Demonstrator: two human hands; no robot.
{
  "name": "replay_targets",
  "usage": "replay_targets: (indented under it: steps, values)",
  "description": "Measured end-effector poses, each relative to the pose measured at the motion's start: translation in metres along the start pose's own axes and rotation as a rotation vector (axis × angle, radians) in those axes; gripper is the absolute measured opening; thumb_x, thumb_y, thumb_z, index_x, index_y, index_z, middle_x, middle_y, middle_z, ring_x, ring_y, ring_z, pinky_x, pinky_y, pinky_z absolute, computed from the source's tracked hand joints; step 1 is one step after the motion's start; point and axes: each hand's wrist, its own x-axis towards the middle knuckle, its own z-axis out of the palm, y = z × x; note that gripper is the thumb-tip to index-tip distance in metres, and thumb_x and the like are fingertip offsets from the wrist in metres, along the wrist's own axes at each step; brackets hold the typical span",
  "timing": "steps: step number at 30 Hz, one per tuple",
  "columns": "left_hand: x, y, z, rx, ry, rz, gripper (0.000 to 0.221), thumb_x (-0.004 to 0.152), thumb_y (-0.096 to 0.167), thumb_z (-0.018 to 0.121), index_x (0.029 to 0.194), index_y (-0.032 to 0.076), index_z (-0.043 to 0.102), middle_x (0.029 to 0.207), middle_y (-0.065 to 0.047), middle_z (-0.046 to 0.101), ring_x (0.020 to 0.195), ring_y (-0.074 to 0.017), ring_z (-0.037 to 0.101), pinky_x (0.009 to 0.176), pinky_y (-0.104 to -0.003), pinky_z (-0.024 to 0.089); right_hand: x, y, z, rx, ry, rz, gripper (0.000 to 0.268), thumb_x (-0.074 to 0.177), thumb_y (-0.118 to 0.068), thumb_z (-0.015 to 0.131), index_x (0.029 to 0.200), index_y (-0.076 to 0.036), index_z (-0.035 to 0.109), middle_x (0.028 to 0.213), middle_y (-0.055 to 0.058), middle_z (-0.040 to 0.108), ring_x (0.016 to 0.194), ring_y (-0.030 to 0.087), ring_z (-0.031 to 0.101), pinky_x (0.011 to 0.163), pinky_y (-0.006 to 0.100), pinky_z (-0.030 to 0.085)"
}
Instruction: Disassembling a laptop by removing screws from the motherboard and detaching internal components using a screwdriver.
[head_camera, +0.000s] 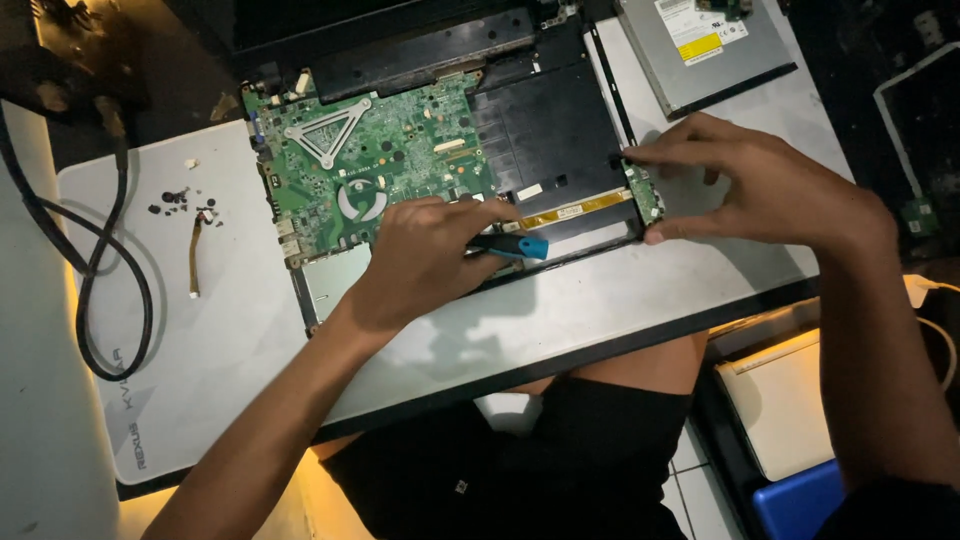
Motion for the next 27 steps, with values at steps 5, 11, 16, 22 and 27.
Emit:
replay_targets:
  steps: [5, 11, 16, 22, 27]
  values:
    - [0.001, 0.002, 0.000, -0.030, 0.045, 0.012, 0.028, 0.105, 0.032, 0.095, 0.130, 0.024, 0.087, 0.107, 0.002, 0.094, 0.078, -0.0218, 0.084, 0.071, -0.043, 0.063, -0.001, 0.007, 0.001, 0.005, 0.011, -0.020, 0.096, 0.081, -0.042, 0.099, 0.171, -0.027, 0.069, 0.139, 0.008, 0.073, 0.129, 0.030, 0.074, 0.104, 0.044, 0.061]
    - [0.002, 0.003, -0.002, -0.019, 0.095, 0.059, 0.028, 0.103, 0.016, 0.084, 0.130, 0.021, 0.085, 0.113, 0.000, 0.095, 0.078, -0.0212, 0.083, 0.072, -0.042, 0.063, 0.004, 0.013, 0.001, 0.014, 0.024, -0.126, 0.099, 0.079, -0.038, 0.102, 0.171, -0.021, 0.067, 0.141, 0.009, 0.073, 0.129, 0.029, 0.071, 0.099, 0.043, 0.061]
    - [0.000, 0.003, 0.000, -0.037, 0.131, 0.071, 0.038, 0.094, 0.005, 0.081, 0.130, 0.020, 0.085, 0.107, 0.000, 0.094, 0.068, -0.0189, 0.076, 0.068, -0.039, 0.060, 0.007, 0.014, 0.001, 0.129, 0.021, -0.142, 0.097, 0.078, -0.029, 0.103, 0.168, -0.019, 0.069, 0.145, 0.009, 0.072, 0.136, 0.028, 0.069, 0.111, 0.043, 0.058]
    - [0.005, 0.012, -0.004, -0.126, 0.182, 0.080, 0.026, 0.113, 0.032, 0.092, 0.132, 0.015, 0.087, 0.118, -0.002, 0.094, 0.080, -0.0190, 0.086, 0.074, -0.038, 0.065, 0.007, 0.029, 0.007, 0.129, 0.022, -0.178, 0.099, 0.080, -0.030, 0.102, 0.171, -0.022, 0.066, 0.130, 0.006, 0.073, 0.137, 0.026, 0.066, 0.114, 0.047, 0.054]
    - [0.006, 0.014, -0.004, -0.209, 0.174, 0.062, 0.031, 0.113, 0.013, 0.094, 0.142, 0.012, 0.083, 0.121, 0.005, 0.094, 0.083, -0.0165, 0.086, 0.077, -0.037, 0.064, 0.004, 0.020, 0.006, 0.125, 0.061, -0.213, 0.093, 0.080, -0.029, 0.101, 0.167, -0.015, 0.068, 0.156, 0.012, 0.073, 0.146, 0.031, 0.066, 0.118, 0.048, 0.055]
